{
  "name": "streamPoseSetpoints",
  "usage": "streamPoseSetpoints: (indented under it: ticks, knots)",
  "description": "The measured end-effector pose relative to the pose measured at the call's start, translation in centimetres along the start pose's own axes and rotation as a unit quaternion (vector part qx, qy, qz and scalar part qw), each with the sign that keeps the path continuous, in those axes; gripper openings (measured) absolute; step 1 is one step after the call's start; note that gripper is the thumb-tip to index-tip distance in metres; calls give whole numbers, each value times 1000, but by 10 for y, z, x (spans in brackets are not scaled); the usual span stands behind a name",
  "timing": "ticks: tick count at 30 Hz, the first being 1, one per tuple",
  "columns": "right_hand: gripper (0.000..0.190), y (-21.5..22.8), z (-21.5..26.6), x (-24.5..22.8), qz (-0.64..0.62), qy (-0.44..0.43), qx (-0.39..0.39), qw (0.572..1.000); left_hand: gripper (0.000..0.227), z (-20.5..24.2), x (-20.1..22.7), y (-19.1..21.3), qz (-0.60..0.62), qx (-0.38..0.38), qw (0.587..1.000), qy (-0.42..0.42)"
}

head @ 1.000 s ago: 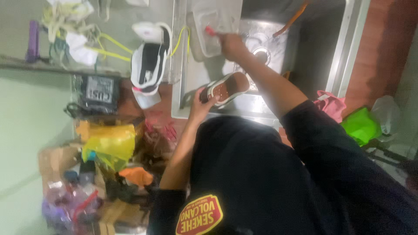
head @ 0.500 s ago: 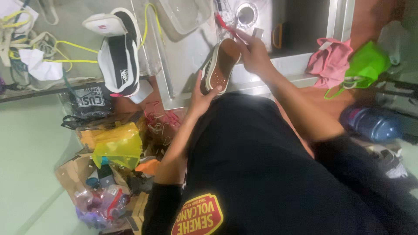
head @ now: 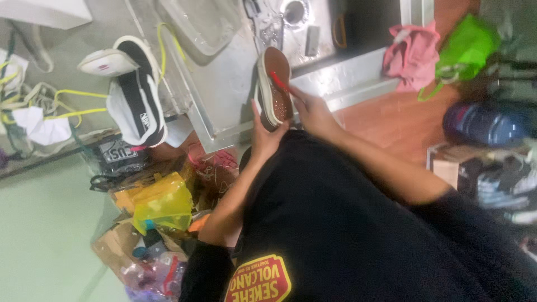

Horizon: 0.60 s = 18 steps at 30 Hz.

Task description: The person washes a pair of shoes in a sink by applying a cleaning solution and scrubbing the soles and uppers with a brush.

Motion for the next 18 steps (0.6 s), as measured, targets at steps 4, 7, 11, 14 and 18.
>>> streamPoseSetpoints:
  ticks: [4,7,11,14,18]
  knots:
    - [39,-8,-14,7,-7,39,30,999,109,8,9,-8,-49,29,998,7]
    - [39,2,27,1,-14,4,14,1000,108,11,22,-9,-43,28,999,5]
    - [44,-13,-17,46,64,4,-15,998,106,9,12,-17,-37,31,999,16]
    - [39,-15,-39,21,11,44,53,998,105,16,24,-17,-11,56,998,-18]
    - [36,-1,20,5,-14,40,30,999,110,7,1,-21,-40,85,995,-22]
Point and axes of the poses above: each hand's wrist, its own z-axis away from the middle knuckle, its own y-axis out of the back of the hand, x = y × z, the point moved 1 cm from there along -z, towards the middle knuckle, and after that the axes turned 1 degree about -y, right-handed, at the moved point
